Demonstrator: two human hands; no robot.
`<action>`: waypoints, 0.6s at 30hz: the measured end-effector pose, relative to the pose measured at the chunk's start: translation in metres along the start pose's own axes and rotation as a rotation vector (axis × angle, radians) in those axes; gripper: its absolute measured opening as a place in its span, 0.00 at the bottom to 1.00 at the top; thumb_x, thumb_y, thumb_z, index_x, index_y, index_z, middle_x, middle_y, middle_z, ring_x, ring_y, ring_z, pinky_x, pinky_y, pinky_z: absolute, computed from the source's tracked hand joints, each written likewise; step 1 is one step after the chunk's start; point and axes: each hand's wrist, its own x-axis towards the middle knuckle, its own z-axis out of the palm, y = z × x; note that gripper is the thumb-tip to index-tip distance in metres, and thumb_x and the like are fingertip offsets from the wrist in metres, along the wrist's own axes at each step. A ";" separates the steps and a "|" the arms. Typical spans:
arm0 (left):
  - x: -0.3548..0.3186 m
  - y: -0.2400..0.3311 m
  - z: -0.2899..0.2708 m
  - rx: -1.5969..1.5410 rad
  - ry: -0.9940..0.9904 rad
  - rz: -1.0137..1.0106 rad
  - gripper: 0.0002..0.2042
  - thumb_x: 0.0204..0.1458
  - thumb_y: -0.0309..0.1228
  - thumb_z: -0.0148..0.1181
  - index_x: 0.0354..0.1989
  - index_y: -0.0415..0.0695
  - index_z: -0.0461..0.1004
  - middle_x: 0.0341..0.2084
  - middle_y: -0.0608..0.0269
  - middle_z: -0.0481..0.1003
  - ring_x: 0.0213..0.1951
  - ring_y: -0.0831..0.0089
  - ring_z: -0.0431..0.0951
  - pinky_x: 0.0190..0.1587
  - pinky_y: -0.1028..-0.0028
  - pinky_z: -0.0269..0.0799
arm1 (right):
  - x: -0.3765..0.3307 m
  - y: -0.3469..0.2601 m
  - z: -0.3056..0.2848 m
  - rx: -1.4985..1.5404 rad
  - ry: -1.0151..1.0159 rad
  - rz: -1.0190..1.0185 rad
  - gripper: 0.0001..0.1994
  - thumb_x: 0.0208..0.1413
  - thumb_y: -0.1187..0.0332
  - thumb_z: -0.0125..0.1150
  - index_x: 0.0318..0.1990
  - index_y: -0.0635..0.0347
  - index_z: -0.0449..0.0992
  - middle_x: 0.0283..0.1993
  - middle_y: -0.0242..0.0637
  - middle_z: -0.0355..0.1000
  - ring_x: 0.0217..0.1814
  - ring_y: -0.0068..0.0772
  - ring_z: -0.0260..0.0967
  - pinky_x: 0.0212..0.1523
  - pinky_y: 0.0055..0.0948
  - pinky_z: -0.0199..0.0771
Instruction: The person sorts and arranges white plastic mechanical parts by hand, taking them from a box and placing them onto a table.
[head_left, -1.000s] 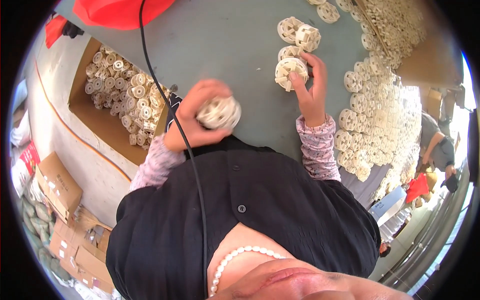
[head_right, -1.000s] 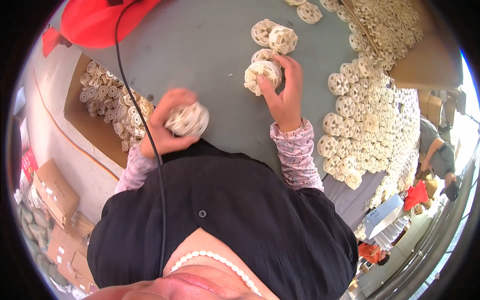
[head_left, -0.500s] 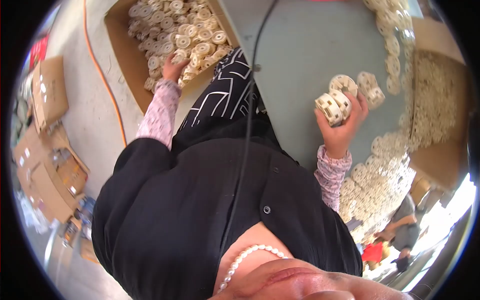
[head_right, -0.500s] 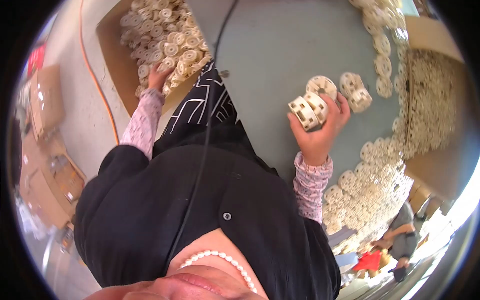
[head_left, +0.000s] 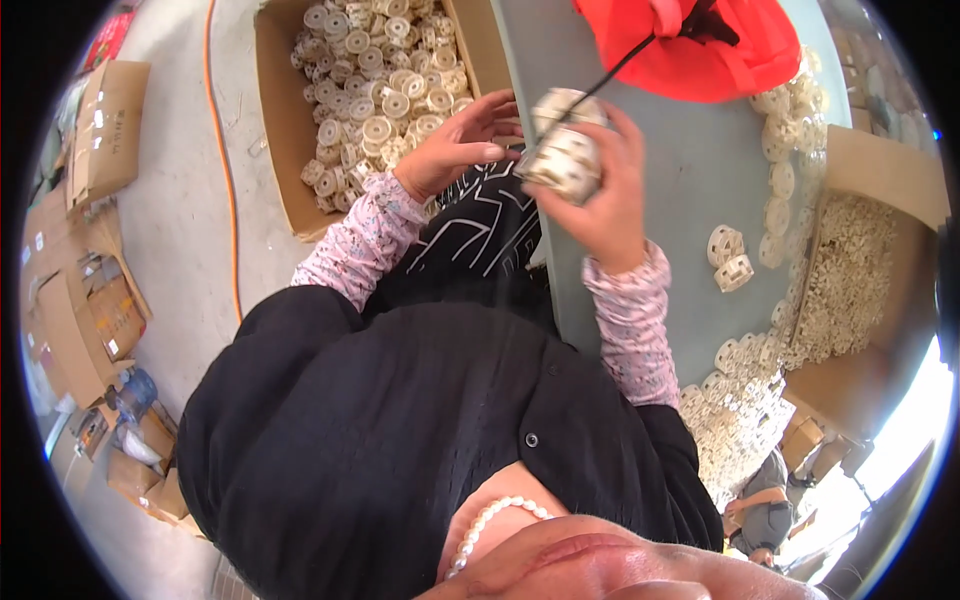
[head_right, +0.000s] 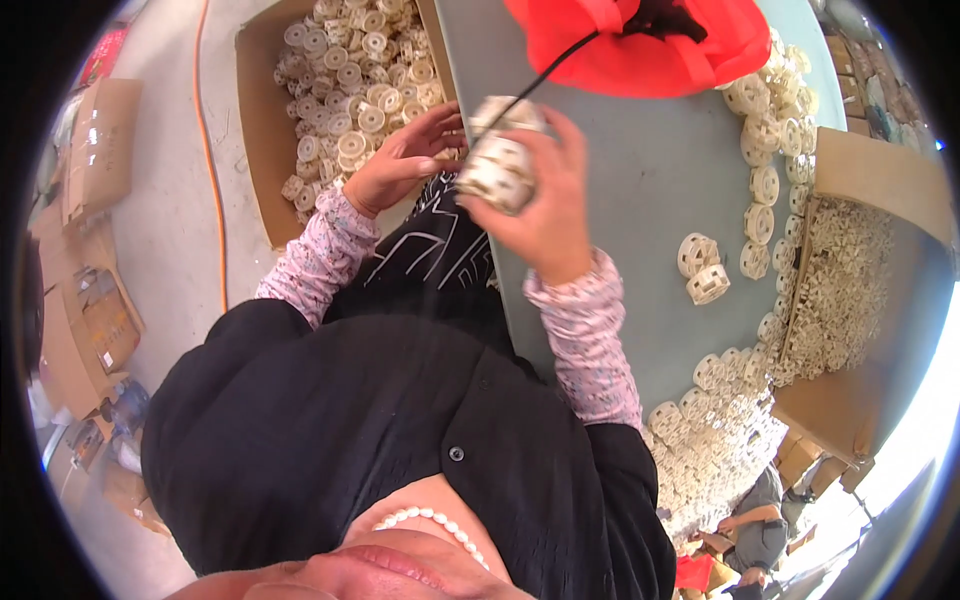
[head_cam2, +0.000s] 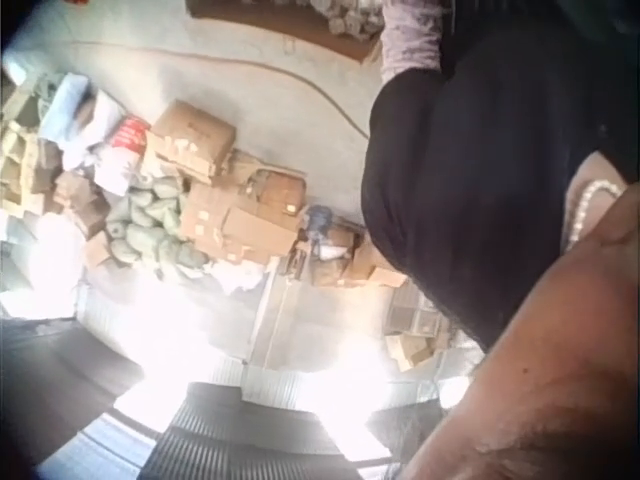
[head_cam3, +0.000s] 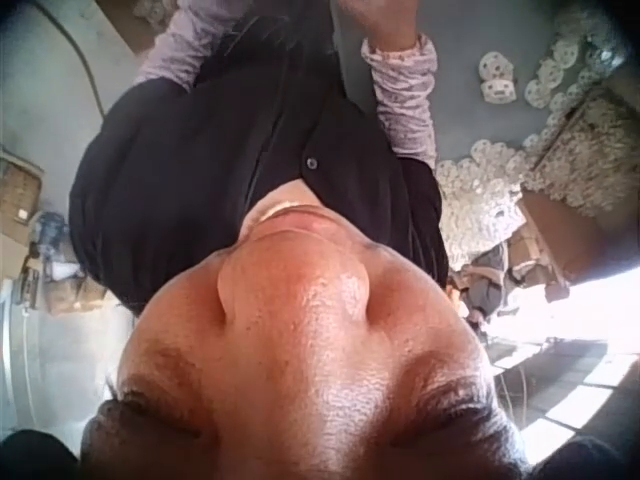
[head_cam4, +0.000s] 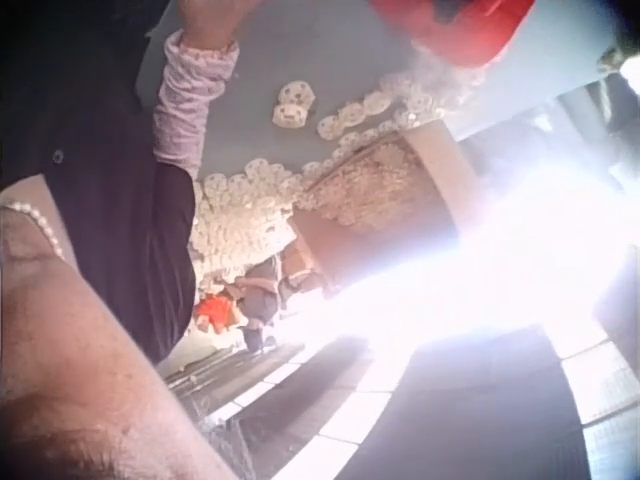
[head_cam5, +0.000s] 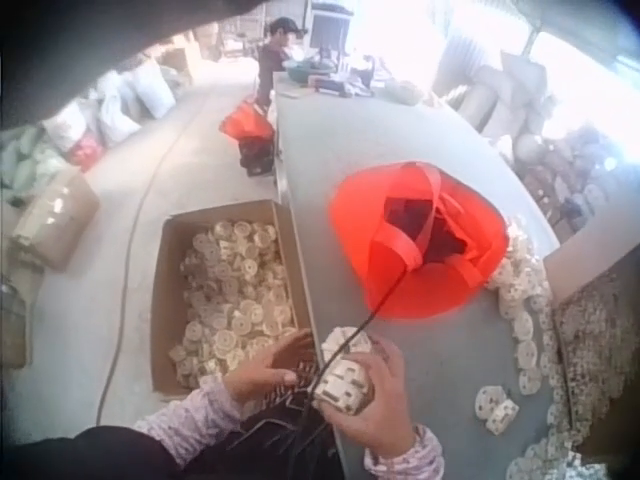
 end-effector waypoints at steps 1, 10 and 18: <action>-0.003 0.001 -0.002 -0.038 0.026 0.016 0.51 0.48 0.40 0.73 0.78 0.42 0.48 0.72 0.52 0.58 0.69 0.59 0.64 0.70 0.58 0.64 | 0.012 -0.007 0.016 0.051 -0.020 -0.010 0.34 0.34 0.60 0.82 0.52 0.59 0.76 0.63 0.59 0.65 0.72 0.60 0.57 0.68 0.51 0.65; -0.043 0.003 -0.060 -0.350 0.474 0.141 0.43 0.63 0.64 0.48 0.79 0.47 0.50 0.75 0.53 0.57 0.69 0.58 0.67 0.72 0.59 0.63 | 0.044 -0.029 0.164 -0.012 -0.188 0.170 0.40 0.35 0.52 0.79 0.57 0.59 0.71 0.55 0.54 0.66 0.57 0.59 0.68 0.57 0.51 0.71; -0.089 -0.097 -0.216 -0.328 1.056 -0.072 0.29 0.64 0.49 0.48 0.63 0.37 0.72 0.57 0.45 0.77 0.58 0.47 0.78 0.64 0.51 0.73 | -0.022 -0.008 0.156 -0.230 -0.658 -0.206 0.21 0.44 0.54 0.69 0.41 0.60 0.80 0.38 0.48 0.76 0.44 0.49 0.76 0.45 0.44 0.78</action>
